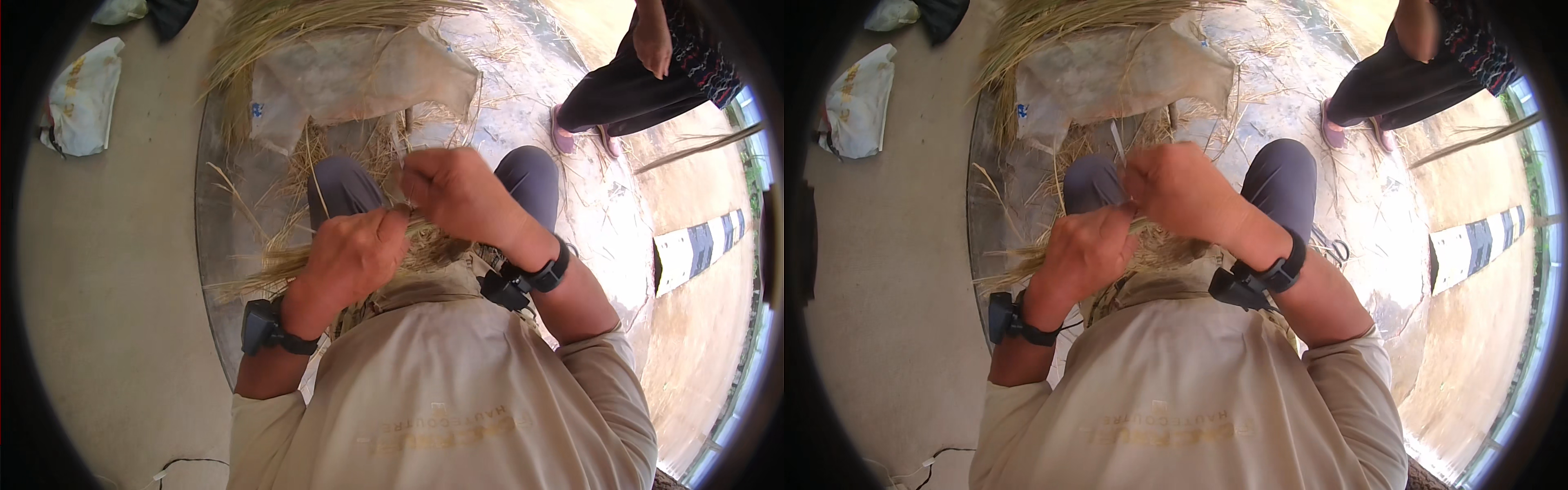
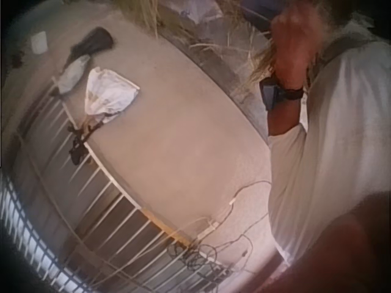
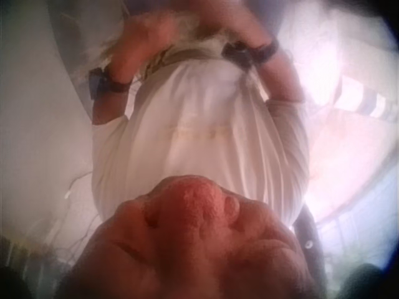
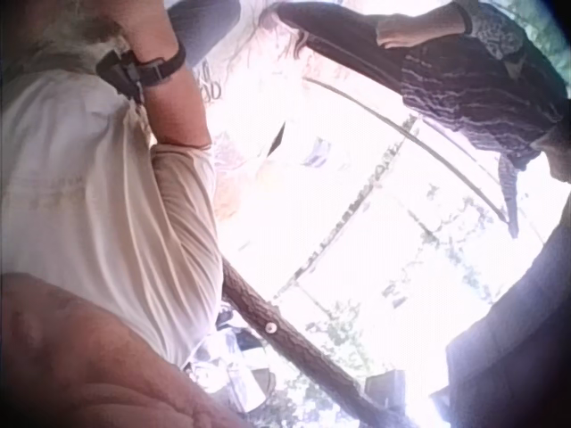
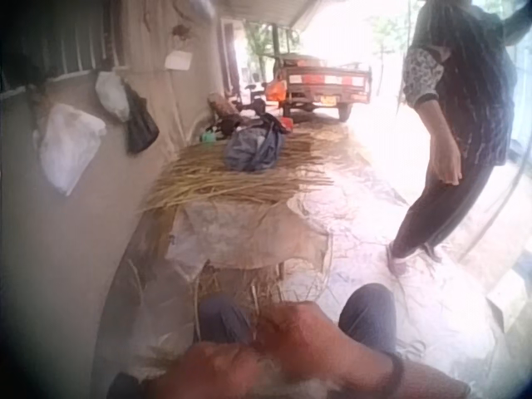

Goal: Weaving and stitching a circular straw mat using a needle and string.

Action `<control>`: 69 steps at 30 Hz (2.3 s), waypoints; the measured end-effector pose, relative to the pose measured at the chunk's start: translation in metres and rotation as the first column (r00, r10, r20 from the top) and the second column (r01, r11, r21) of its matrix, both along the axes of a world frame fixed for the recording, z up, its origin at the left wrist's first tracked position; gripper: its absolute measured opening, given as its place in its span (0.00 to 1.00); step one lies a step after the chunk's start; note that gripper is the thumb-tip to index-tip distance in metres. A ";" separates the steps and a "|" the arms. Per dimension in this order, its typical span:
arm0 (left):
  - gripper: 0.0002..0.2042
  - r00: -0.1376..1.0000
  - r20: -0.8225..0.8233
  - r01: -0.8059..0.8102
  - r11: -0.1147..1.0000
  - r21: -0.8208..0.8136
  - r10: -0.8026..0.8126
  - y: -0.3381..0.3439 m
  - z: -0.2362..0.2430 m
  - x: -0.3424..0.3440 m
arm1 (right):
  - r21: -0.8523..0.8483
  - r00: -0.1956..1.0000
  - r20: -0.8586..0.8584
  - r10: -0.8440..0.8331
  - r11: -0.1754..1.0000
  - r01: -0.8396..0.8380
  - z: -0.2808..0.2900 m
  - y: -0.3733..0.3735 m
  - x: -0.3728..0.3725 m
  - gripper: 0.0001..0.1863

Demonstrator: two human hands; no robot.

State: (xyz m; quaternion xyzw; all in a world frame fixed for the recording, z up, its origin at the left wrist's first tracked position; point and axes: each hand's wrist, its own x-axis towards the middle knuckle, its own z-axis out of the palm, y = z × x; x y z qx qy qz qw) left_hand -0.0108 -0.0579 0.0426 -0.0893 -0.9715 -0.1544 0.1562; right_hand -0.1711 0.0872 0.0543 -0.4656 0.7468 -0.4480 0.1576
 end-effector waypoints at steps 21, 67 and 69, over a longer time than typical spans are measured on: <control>0.12 0.945 0.152 -0.268 0.951 -0.151 0.291 -0.095 0.036 0.059 | -0.539 0.638 0.768 -0.054 0.483 0.690 0.009 0.207 -0.103 0.20; 0.16 0.970 0.243 -0.053 0.987 0.154 0.015 -0.041 0.017 0.026 | 0.090 0.942 0.301 0.151 0.979 -0.185 -0.021 0.035 0.007 0.18; 0.15 0.948 0.317 -0.089 0.983 0.162 0.033 -0.045 0.014 0.035 | 0.106 0.982 0.080 0.174 0.978 -0.182 -0.014 0.037 0.013 0.18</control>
